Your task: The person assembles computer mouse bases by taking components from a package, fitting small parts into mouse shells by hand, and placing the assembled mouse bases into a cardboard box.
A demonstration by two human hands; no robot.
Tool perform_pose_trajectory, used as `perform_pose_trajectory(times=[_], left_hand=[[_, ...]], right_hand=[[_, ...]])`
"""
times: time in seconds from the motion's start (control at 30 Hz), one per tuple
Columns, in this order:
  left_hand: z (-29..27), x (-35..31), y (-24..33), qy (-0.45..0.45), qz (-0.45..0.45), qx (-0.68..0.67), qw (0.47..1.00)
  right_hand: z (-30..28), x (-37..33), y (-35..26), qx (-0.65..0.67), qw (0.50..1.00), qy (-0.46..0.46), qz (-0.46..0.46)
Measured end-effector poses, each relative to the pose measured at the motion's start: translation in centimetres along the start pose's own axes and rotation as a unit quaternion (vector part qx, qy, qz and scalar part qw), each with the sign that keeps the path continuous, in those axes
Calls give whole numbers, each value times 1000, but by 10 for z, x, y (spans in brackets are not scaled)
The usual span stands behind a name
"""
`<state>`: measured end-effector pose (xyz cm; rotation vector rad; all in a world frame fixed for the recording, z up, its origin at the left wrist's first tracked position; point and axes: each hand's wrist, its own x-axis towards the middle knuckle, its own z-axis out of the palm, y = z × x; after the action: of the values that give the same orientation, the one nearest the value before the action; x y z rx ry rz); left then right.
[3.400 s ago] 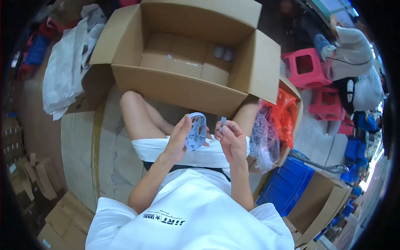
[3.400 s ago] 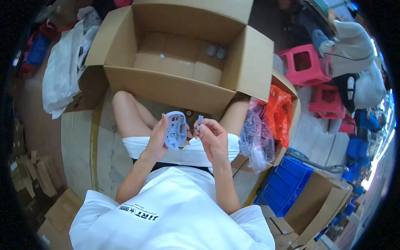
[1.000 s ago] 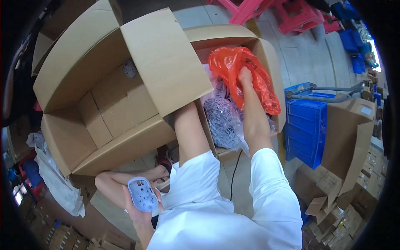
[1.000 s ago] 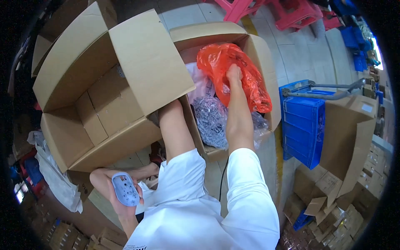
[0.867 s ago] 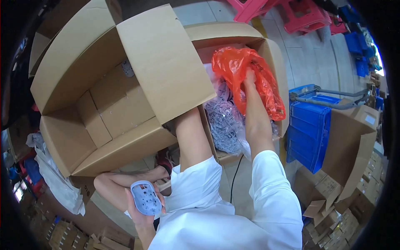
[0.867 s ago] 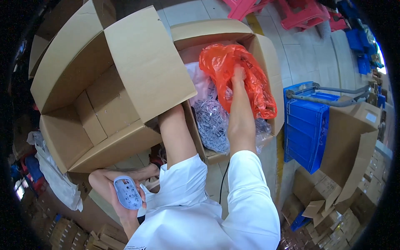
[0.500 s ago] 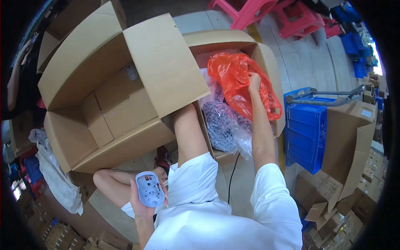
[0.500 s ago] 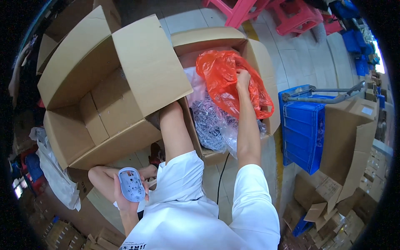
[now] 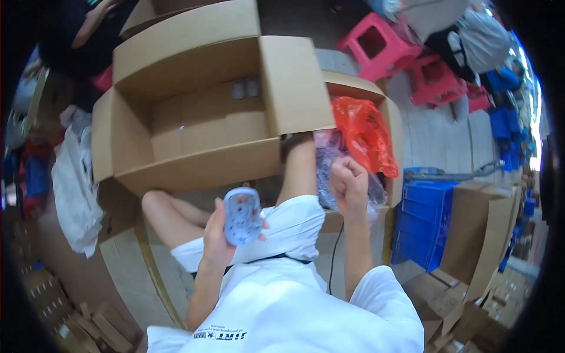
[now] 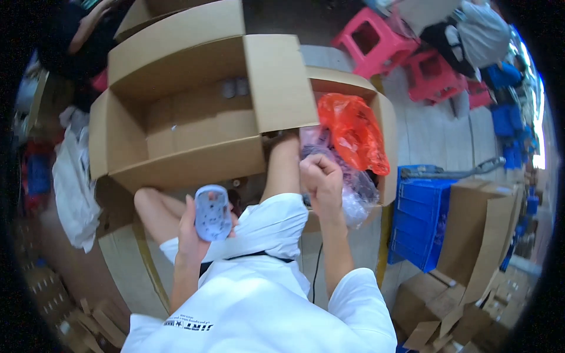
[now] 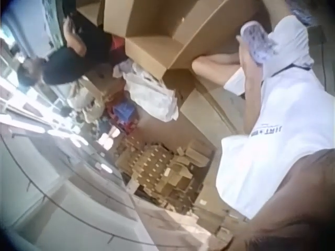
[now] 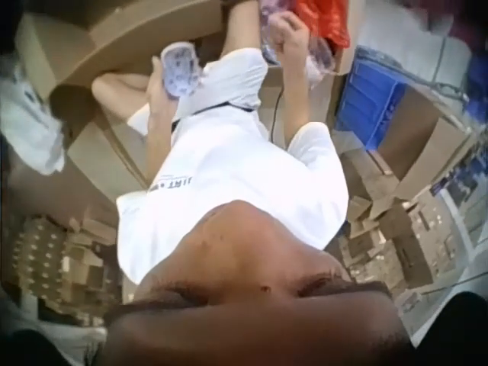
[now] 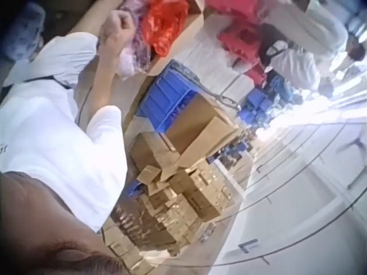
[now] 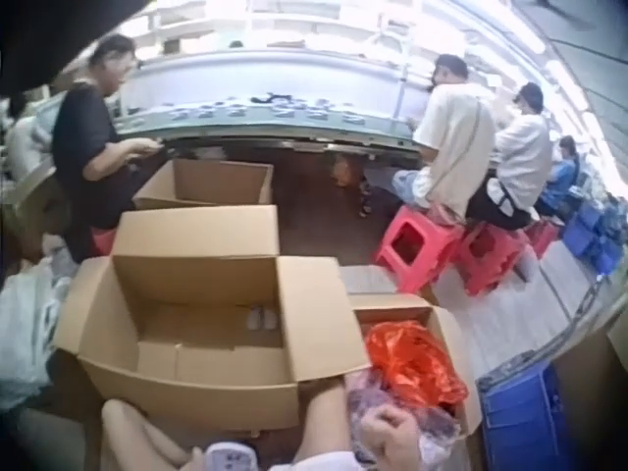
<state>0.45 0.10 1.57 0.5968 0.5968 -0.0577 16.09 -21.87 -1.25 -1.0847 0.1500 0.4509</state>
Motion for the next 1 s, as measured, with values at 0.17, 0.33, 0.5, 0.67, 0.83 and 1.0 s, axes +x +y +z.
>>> perform_pose_trajectory(times=[0.17, 0.33, 0.5, 0.67, 0.83, 1.0], left_hand=[[8, -19, 30, -27, 126, 89, 988], [-10, -37, 37, 44, 188, 126, 973], [-32, -51, 40, 69, 187, 89, 976], [-37, -55, 45, 78, 174, 42, 981], [-38, -52, 44, 82, 193, 65, 976], [-44, -48, 44, 46, 173, 31, 983]], right_hand=[[94, -46, 22, 32, 982, -138, 124], [129, -66, 40, -85, 967, -184, 156], [147, -75, 49, -259, 935, -235, 58], [158, -79, 46, -364, 895, -256, -17], [158, -77, 46, -357, 901, -248, 13], [159, -77, 49, -359, 895, -261, -36]])
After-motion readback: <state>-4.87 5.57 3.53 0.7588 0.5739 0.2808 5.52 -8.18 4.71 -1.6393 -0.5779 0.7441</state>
